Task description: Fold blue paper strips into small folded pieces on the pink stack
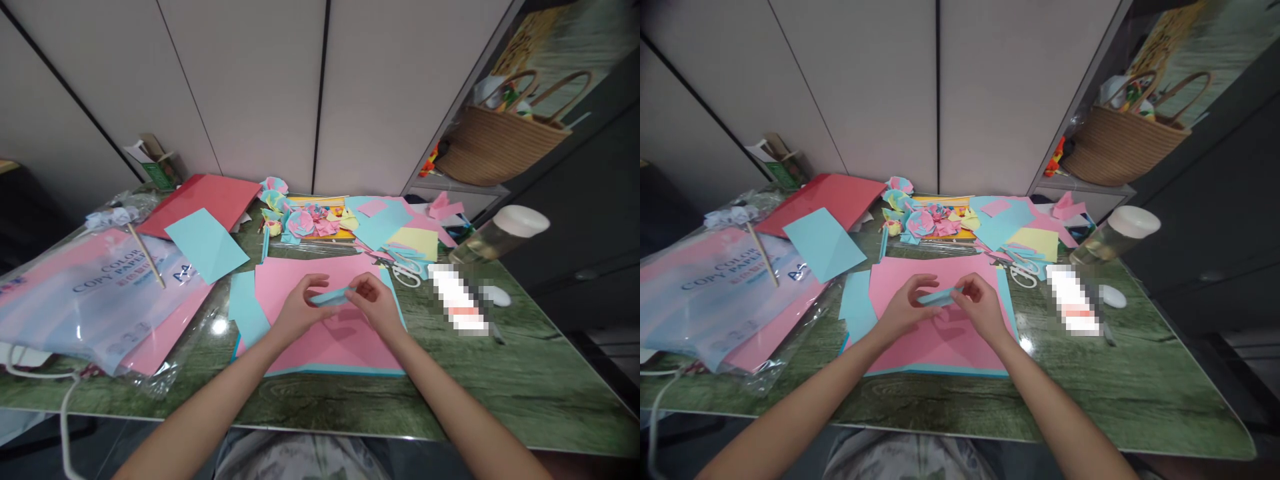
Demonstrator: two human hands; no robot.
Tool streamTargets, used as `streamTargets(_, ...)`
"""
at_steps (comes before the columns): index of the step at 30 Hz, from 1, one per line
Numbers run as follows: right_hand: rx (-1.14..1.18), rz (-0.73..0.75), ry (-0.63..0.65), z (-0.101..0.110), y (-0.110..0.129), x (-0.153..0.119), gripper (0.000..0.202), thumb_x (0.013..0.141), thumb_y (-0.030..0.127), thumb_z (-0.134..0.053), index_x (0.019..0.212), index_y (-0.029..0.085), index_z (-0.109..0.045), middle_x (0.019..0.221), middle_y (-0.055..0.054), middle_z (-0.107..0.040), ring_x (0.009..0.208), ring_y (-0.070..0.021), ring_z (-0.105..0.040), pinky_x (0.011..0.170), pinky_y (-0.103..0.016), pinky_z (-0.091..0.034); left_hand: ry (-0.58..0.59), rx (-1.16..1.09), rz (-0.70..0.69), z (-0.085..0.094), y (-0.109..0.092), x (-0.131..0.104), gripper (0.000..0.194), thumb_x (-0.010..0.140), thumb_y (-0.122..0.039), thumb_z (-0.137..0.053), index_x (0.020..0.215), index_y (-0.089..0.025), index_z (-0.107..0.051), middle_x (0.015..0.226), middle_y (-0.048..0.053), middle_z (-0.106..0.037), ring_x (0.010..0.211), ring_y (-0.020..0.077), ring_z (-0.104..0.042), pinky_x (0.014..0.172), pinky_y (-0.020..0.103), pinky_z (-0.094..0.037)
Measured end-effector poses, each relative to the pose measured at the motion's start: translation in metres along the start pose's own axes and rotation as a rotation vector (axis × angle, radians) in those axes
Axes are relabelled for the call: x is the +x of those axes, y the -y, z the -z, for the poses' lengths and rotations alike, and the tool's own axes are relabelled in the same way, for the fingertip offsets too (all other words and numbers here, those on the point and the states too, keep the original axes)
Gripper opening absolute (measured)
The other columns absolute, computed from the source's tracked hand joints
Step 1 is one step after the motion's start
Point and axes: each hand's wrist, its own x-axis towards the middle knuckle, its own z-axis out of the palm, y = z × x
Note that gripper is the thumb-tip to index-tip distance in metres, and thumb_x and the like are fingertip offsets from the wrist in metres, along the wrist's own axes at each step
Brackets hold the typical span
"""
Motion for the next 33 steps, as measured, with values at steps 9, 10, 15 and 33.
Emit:
streamTargets(9, 0.049, -0.073, 0.053, -0.0054, 0.0054, -0.0026, 0.035, 0.065, 0.029, -0.062, 0.097, 0.022, -0.051, 0.062, 0.004, -0.046, 0.059, -0.0106, -0.046, 0.055, -0.022, -0.038, -0.029, -0.088, 0.092, -0.0049, 0.0040, -0.0017, 0.033, 0.059, -0.035, -0.067, 0.084, -0.015, -0.064, 0.081, 0.006, -0.066, 0.074, 0.0177, -0.059, 0.067, 0.027, -0.046)
streamTargets(10, 0.050, -0.091, 0.063, -0.0054, 0.0053, -0.0024, 0.037, 0.066, 0.030, -0.062, 0.100, 0.022, -0.051, 0.062, 0.004, -0.046, 0.059, -0.0108, -0.046, 0.056, -0.023, -0.038, -0.033, -0.109, 0.088, -0.0051, 0.0046, -0.0018, 0.032, 0.059, -0.034, -0.067, 0.084, -0.015, -0.065, 0.082, 0.006, -0.066, 0.075, 0.0179, -0.060, 0.068, 0.027, -0.046)
streamTargets(15, 0.018, -0.128, 0.130, -0.0058, 0.0063, -0.0017, 0.018, 0.070, 0.036, -0.057, 0.074, 0.018, -0.059, 0.067, 0.000, -0.055, 0.065, -0.0126, -0.051, 0.060, -0.024, -0.040, -0.055, -0.154, 0.097, -0.0051, 0.0049, -0.0022, 0.031, 0.059, -0.033, -0.067, 0.084, -0.014, -0.066, 0.084, 0.007, -0.067, 0.077, 0.0186, -0.061, 0.070, 0.028, -0.046)
streamTargets(33, -0.047, -0.199, 0.041, -0.0097, -0.0027, -0.0034, 0.024, 0.070, 0.040, -0.056, 0.071, 0.016, -0.061, 0.057, 0.001, -0.055, 0.054, -0.0104, -0.048, 0.050, -0.021, -0.035, -0.120, -0.114, 0.106, -0.0079, 0.0077, -0.0004, 0.026, 0.058, -0.034, -0.067, 0.076, -0.015, -0.067, 0.078, 0.006, -0.068, 0.074, 0.0185, -0.062, 0.068, 0.028, -0.047)
